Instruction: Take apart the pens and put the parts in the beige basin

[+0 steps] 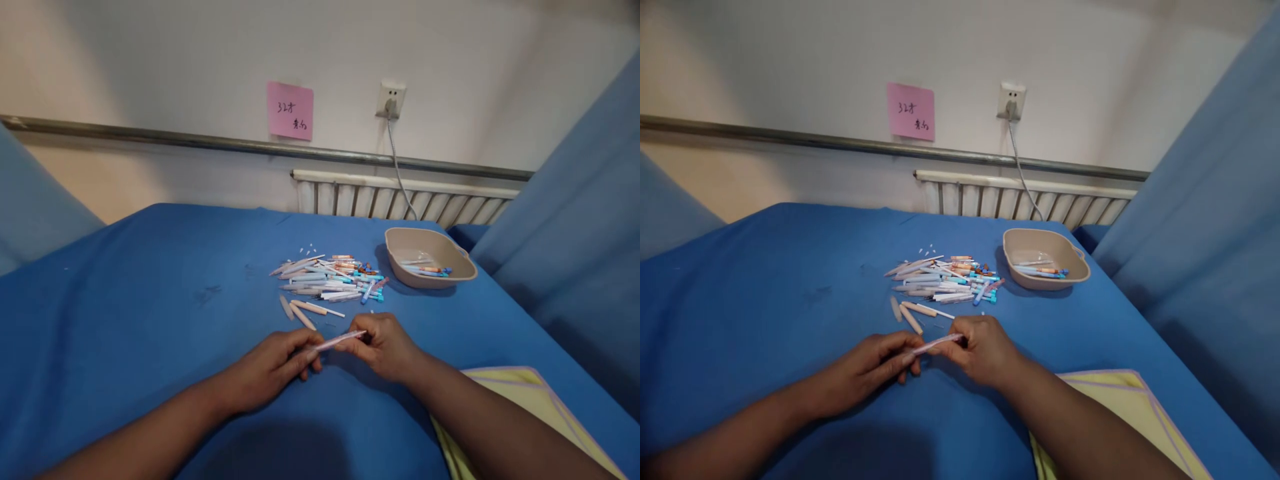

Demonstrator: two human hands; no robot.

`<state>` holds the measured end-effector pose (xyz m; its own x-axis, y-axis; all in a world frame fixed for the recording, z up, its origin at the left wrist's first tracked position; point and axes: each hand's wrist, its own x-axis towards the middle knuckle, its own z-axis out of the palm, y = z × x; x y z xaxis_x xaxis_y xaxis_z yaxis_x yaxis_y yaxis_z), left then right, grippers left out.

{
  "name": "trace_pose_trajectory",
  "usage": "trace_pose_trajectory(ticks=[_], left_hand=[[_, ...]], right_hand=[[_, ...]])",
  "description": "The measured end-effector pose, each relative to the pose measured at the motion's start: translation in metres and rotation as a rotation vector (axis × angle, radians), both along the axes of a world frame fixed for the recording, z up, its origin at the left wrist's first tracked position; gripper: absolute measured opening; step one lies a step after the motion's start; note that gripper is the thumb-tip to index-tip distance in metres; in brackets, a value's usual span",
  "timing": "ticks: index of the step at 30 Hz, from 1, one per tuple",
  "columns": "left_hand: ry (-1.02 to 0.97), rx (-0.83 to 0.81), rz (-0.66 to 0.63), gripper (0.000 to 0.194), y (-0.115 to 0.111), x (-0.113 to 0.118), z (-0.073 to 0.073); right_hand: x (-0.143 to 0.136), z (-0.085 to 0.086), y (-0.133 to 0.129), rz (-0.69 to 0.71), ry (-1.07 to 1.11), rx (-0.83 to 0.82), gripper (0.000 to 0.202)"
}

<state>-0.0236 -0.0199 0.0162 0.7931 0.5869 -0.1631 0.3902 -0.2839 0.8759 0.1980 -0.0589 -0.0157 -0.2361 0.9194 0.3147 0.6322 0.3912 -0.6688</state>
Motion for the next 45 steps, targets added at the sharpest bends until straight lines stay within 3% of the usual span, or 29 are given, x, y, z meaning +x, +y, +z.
trace_pose_trajectory(ticks=[5, 8, 13, 20, 26, 29, 33, 36, 40, 43, 45], left_hand=[[0.056, 0.065, -0.019, 0.031, -0.001, 0.003, 0.005], [0.065, 0.029, -0.01, 0.03, 0.0, 0.004, 0.006], [0.04, -0.044, -0.006, 0.03, 0.003, 0.005, 0.004], [0.078, -0.014, -0.016, 0.031, -0.002, 0.008, 0.008], [0.081, 0.021, 0.004, 0.029, -0.007, 0.011, 0.007], [0.039, 0.05, 0.057, 0.028, -0.004, 0.012, 0.005], [-0.075, 0.117, 0.229, 0.03, 0.012, 0.021, 0.016], [-0.113, 0.27, 0.275, 0.03, 0.035, 0.051, 0.04], [-0.006, 0.638, 0.122, 0.033, 0.07, 0.134, 0.072], [0.291, 0.828, -0.035, 0.029, 0.097, 0.209, 0.079], [0.377, 0.849, -0.049, 0.023, 0.113, 0.254, 0.074]], right_hand=[[-0.002, 0.005, -0.001, 0.052, 0.117, -0.118, 0.024], [-0.003, 0.013, -0.004, 0.101, 0.147, -0.069, 0.032], [-0.003, 0.017, -0.004, 0.176, 0.11, 0.006, 0.007], [-0.003, 0.009, -0.001, 0.085, 0.124, -0.082, 0.022], [-0.005, 0.003, 0.002, 0.078, 0.262, -0.16, 0.031], [-0.005, 0.002, 0.005, 0.07, 0.444, -0.128, 0.05], [-0.003, -0.001, 0.018, -0.067, 0.61, -0.111, 0.039], [-0.001, -0.001, 0.025, -0.124, 0.447, -0.134, 0.032], [0.0, 0.006, 0.021, -0.076, 0.105, -0.061, 0.024], [0.003, 0.014, 0.014, 0.014, -0.071, -0.032, 0.029], [0.005, 0.019, 0.01, 0.062, -0.152, 0.002, 0.031]])
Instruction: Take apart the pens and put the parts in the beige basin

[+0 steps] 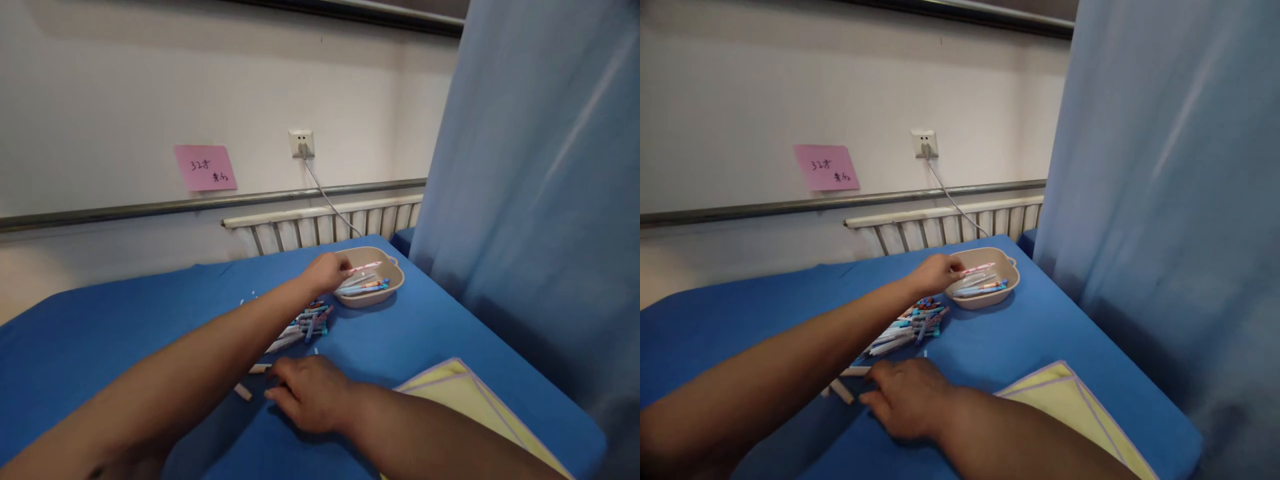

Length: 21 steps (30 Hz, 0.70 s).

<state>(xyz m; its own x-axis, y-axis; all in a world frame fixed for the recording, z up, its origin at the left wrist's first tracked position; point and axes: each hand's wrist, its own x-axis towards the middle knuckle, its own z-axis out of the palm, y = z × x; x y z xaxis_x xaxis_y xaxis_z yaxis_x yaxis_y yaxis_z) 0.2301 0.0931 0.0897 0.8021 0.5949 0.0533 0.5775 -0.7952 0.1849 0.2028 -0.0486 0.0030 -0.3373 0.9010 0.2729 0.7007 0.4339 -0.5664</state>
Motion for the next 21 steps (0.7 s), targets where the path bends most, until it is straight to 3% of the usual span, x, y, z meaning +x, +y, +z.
trace_pose_trajectory(ticks=[2, 5, 9, 12, 17, 19, 21], left_hand=[[0.082, 0.006, 0.031, 0.022, 0.013, 0.034, -0.01], [0.221, -0.007, 0.079, 0.027, 0.025, 0.062, -0.028], [0.332, -0.029, 0.107, 0.03, 0.031, 0.073, -0.044], [0.348, -0.042, 0.098, 0.029, 0.032, 0.073, -0.048], [0.217, -0.016, 0.055, 0.027, 0.03, 0.056, -0.034], [0.116, 0.006, 0.04, 0.022, 0.026, 0.032, -0.023], [0.011, 0.024, 0.034, 0.025, 0.016, -0.007, -0.015]], right_hand=[[0.001, 0.002, 0.0, 0.039, -0.046, 0.03, 0.031], [0.001, 0.001, 0.003, 0.078, -0.086, 0.051, 0.03], [-0.002, 0.001, 0.008, 0.095, -0.151, 0.041, 0.031], [-0.002, 0.004, 0.007, 0.1, -0.162, 0.042, 0.031], [0.003, 0.001, 0.004, 0.109, -0.109, 0.084, 0.028], [0.006, -0.004, 0.004, 0.088, -0.059, 0.087, 0.025], [0.008, -0.009, 0.006, 0.032, 0.028, 0.081, 0.021]])
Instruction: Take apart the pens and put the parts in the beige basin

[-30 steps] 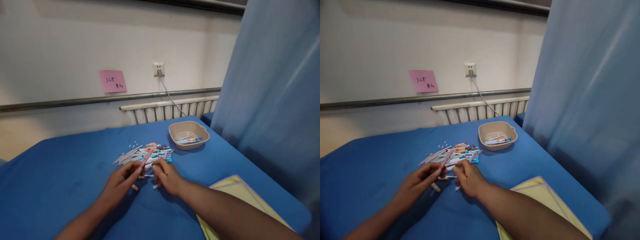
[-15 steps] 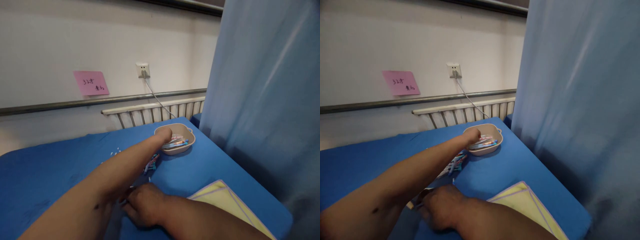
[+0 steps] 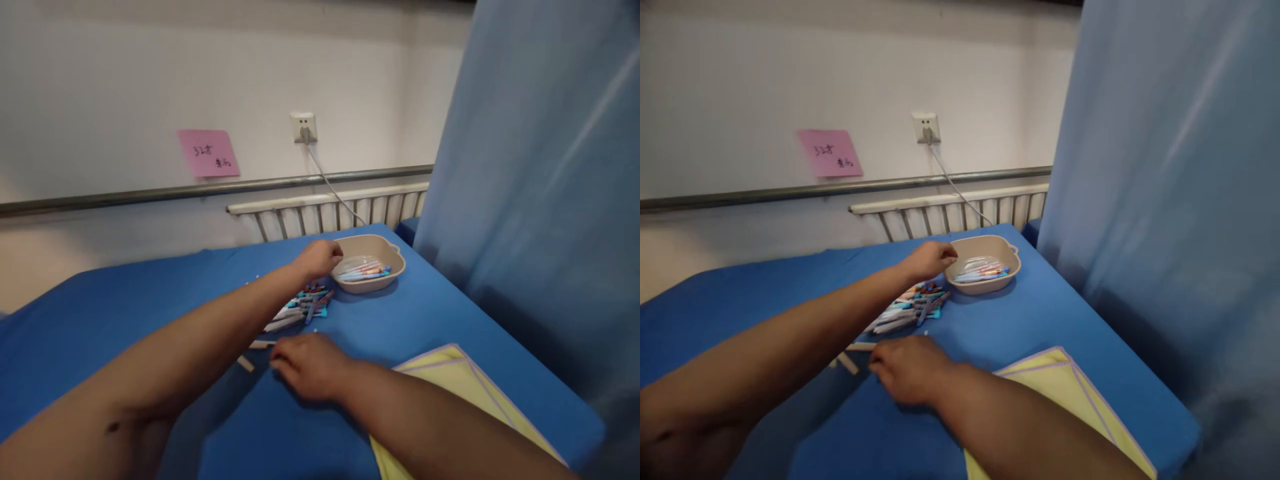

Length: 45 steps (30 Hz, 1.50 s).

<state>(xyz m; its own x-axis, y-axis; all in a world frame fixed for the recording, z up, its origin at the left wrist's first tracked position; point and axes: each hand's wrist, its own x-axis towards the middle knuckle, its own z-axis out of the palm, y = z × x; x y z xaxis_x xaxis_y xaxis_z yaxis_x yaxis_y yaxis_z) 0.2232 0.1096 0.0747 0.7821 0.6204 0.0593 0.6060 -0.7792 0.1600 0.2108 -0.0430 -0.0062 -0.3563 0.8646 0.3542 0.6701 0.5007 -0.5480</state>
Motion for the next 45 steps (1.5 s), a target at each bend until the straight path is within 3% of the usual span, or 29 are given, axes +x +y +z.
trace_pose_trajectory(ticks=[3, 7, 9, 12, 15, 20, 26, 33, 40, 45], left_hand=[[-0.117, 0.005, 0.027, 0.028, -0.022, -0.08, 0.001], [-0.365, -0.088, 0.188, 0.027, -0.054, -0.186, -0.027], [-0.45, -0.096, 0.257, 0.025, -0.065, -0.225, -0.046], [-0.492, -0.089, 0.283, 0.023, -0.073, -0.258, -0.067], [-0.452, -0.127, 0.204, 0.02, -0.073, -0.268, -0.071], [-0.363, -0.124, 0.078, 0.021, -0.072, -0.268, -0.063], [-0.376, -0.109, 0.178, 0.023, -0.069, -0.278, -0.061], [-0.218, -0.137, -0.136, 0.019, -0.074, -0.261, -0.066], [-0.157, -0.069, -0.122, 0.017, -0.072, -0.25, -0.072], [-0.379, -0.192, -0.089, 0.022, -0.077, -0.248, -0.074]], right_hand=[[0.004, -0.008, 0.005, -0.133, 0.162, -0.024, 0.017], [0.007, -0.018, 0.015, -0.271, 0.271, -0.088, 0.014], [0.007, -0.022, 0.018, -0.299, 0.29, -0.11, 0.012], [0.007, -0.029, 0.021, -0.312, 0.29, -0.114, 0.012], [0.007, -0.031, 0.019, -0.305, 0.296, -0.114, 0.012], [0.007, -0.024, 0.008, -0.218, 0.27, -0.091, 0.011], [0.009, -0.025, 0.005, -0.246, 0.228, -0.055, 0.014], [-0.012, -0.025, 0.017, -0.206, -0.012, -0.09, 0.013], [-0.028, -0.014, 0.02, -0.212, -0.352, -0.092, 0.021], [-0.023, -0.009, 0.012, -0.279, -0.494, -0.097, 0.024]])
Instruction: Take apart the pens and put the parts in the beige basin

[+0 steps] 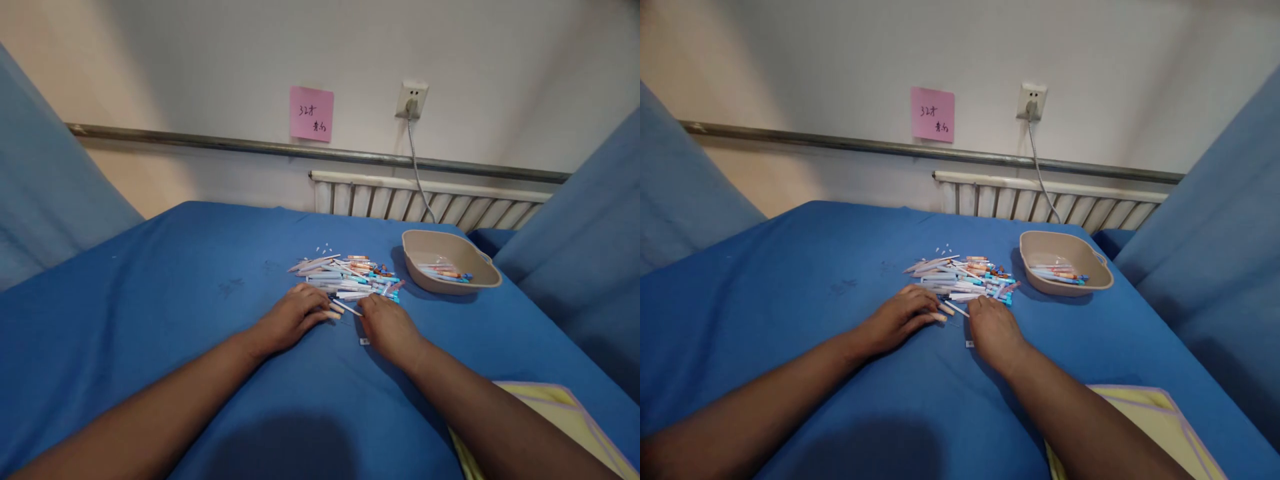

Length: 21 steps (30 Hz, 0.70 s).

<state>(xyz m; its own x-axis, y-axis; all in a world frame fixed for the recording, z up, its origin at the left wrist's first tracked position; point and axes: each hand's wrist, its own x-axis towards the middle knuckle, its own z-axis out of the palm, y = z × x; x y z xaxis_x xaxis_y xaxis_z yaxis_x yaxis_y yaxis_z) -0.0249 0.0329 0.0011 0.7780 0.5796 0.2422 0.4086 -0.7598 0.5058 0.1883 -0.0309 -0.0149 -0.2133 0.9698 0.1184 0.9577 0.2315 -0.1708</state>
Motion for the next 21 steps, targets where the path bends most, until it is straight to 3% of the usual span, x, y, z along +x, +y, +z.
trace_pose_trajectory(ticks=[5, 8, 14, 17, 21], left_hand=[[-0.321, -0.352, 0.296, 0.031, 0.005, -0.003, -0.006], [-0.429, -0.499, 0.31, 0.03, 0.008, -0.006, -0.009], [-0.336, -0.46, 0.296, 0.028, 0.006, -0.01, -0.007], [-0.31, -0.43, 0.268, 0.028, 0.003, -0.01, -0.005], [-0.265, -0.389, 0.237, 0.027, -0.004, -0.008, -0.002]], right_hand=[[0.01, 0.001, -0.002, -0.024, -0.005, -0.027, 0.022], [0.018, -0.005, 0.0, -0.031, 0.184, 0.035, 0.02], [0.03, -0.017, 0.008, -0.154, 0.87, 0.164, 0.026], [0.029, -0.016, 0.007, -0.159, 1.006, 0.177, 0.028], [0.024, -0.01, 0.001, -0.12, 0.997, 0.234, 0.026]])
